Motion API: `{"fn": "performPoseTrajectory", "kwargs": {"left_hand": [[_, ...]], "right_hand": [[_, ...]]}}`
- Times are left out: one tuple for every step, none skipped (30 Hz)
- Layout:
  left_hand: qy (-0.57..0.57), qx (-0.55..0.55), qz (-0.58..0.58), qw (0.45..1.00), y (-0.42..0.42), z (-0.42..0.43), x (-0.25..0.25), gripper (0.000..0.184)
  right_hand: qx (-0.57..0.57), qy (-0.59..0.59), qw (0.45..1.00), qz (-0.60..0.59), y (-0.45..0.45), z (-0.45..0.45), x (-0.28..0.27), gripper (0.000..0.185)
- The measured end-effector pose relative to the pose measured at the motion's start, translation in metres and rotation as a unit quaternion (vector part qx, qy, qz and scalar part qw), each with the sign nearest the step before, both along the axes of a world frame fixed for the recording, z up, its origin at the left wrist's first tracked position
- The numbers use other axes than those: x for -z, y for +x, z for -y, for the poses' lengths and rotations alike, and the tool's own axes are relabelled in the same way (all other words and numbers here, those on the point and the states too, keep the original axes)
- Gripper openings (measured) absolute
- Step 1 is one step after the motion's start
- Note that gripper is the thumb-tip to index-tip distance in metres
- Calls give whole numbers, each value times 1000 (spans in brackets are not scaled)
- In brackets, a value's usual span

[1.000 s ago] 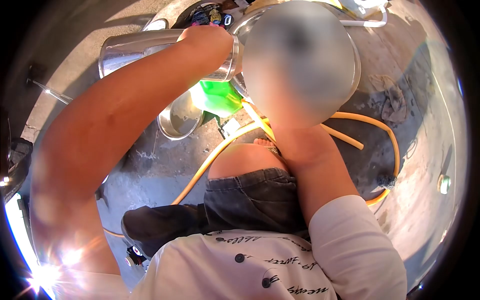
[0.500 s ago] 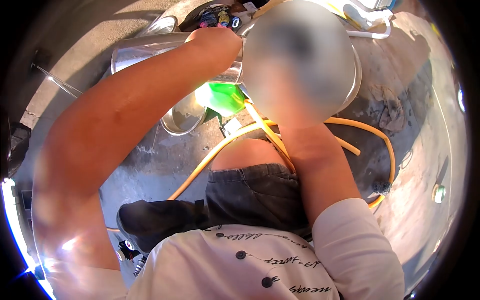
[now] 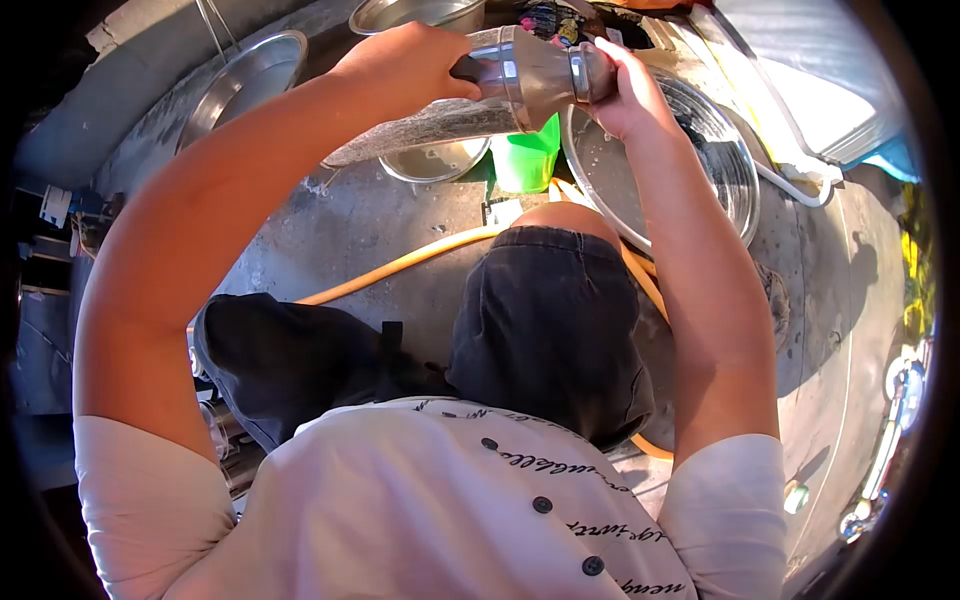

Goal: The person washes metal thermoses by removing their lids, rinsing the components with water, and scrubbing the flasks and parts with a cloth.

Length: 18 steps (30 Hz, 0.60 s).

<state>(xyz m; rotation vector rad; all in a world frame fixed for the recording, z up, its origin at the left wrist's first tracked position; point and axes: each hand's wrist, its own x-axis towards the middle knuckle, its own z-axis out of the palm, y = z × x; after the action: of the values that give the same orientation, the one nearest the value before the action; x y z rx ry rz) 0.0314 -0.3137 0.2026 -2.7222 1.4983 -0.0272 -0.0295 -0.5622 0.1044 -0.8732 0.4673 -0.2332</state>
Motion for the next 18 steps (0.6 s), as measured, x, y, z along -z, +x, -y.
{"fn": "performPoseTrajectory", "kwargs": {"left_hand": [[-27,-43,-28,998,4,-26,0,39],[-55,-80,-58,994,12,-54,10,41],[-84,-116,-86,986,21,-80,24,43],[-90,-150,-104,979,12,-106,28,42],[-95,-189,-161,964,7,-129,35,42],[-137,-209,-191,949,9,-151,52,43],[-180,-229,-220,931,10,-172,76,43],[-205,-237,-252,916,8,-191,95,43],[-231,-245,-281,899,3,-206,110,43],[-251,-258,-310,880,-3,-218,122,42],[-270,-250,-308,877,-6,-229,141,40],[-274,-277,-336,858,-10,-237,151,38],[-276,-302,-364,837,-14,-243,160,36],[-280,-309,-368,831,-15,-251,171,36],[-290,-325,-388,812,-15,-257,185,34],[-300,-340,-406,793,-14,-262,197,32],[-304,-342,-409,789,-12,-266,210,32],[-316,-363,-429,765,-10,-268,215,32]], "right_hand": [[-42,-5,999,25,8,-16,-13,28],[-58,-19,998,6,21,-35,-25,27],[-105,-36,994,20,30,-53,-30,26],[-136,-77,988,11,30,-82,-42,25],[-167,-116,979,-3,33,-107,-49,23],[-205,-119,971,19,51,-115,-40,27],[-246,-146,958,-1,56,-137,-43,24],[-299,-151,942,31,69,-148,-31,23],[-350,-154,922,64,82,-159,-19,22],[-291,-168,941,48,77,-190,-17,19],[-280,-182,941,46,81,-206,-6,19],[-296,-185,935,54,85,-219,6,19],[-311,-186,930,61,89,-231,19,18],[-321,-181,928,56,96,-242,31,21],[-328,-181,926,50,101,-252,45,21],[-327,-187,924,62,104,-264,55,22],[-325,-194,922,75,109,-275,64,23],[-278,-213,935,58,108,-292,69,25]]}}
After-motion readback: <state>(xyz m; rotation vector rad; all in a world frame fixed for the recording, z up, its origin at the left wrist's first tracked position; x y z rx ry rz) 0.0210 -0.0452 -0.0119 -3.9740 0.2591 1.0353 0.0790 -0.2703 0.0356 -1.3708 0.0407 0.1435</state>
